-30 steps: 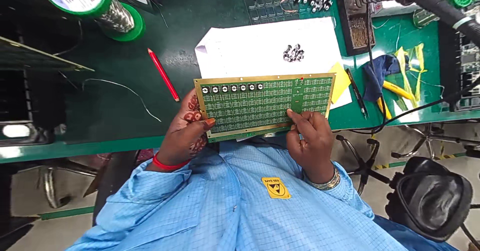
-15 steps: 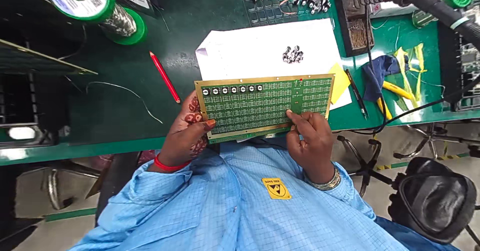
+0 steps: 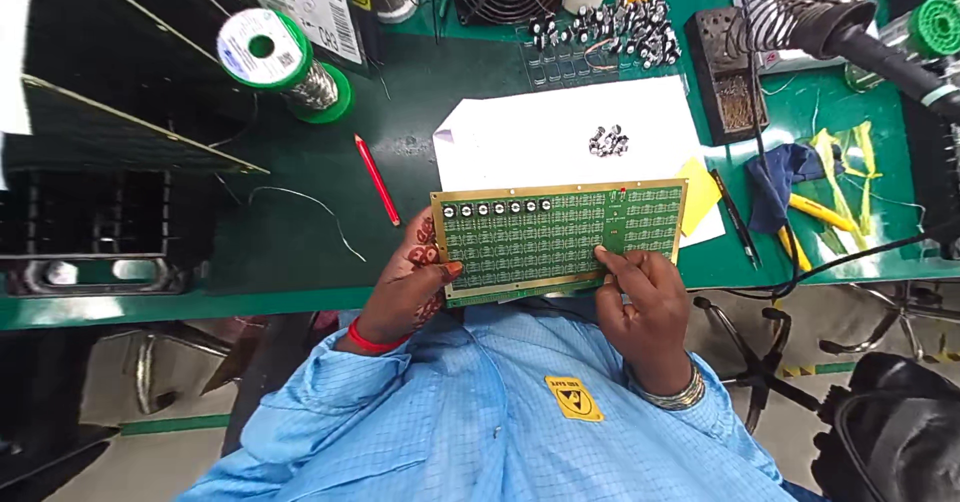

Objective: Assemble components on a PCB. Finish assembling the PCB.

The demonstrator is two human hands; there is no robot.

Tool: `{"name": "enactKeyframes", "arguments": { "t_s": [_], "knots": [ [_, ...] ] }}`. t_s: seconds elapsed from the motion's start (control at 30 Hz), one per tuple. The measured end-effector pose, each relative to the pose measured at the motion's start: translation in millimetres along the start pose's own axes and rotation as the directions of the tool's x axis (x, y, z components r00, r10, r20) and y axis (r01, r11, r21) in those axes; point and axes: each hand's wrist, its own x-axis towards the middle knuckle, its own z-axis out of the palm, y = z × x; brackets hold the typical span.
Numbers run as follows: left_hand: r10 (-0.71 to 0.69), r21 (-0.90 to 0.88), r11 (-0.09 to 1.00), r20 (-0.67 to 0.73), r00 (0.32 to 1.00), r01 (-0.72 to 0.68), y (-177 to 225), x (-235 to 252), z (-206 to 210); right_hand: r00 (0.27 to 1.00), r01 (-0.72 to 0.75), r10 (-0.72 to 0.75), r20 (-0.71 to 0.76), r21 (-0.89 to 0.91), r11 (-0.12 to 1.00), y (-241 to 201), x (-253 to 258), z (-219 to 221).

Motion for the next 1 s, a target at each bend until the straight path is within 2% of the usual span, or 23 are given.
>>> {"name": "enactKeyframes", "arguments": {
  "t_s": [0.2,0.53,0.87,1.0],
  "knots": [
    [-0.013,-0.063,0.998,0.014,1.0,0.014,0.2,0.3,-0.2,1.0,0.008,-0.008,0.008,-0.007,1.0,0.7,2.5,-1.3],
    [0.006,-0.06,0.998,0.031,0.999,-0.005,-0.4,-0.9,-1.2,1.0,0.022,-0.022,0.013,0.01,1.0,1.0,3.4,-0.8],
    [0.015,-0.142,0.99,0.118,0.993,0.002,-0.3,-4.5,-8.7,1.0,0.021,-0.021,0.018,0.023,1.0,-0.9,0.1,-5.5],
    [0.001,-0.153,0.988,0.197,0.98,0.03,0.6,-2.2,-13.3,0.999,0.028,-0.029,0.018,0.024,0.999,-3.7,-7.1,-12.5]
  ]
}}
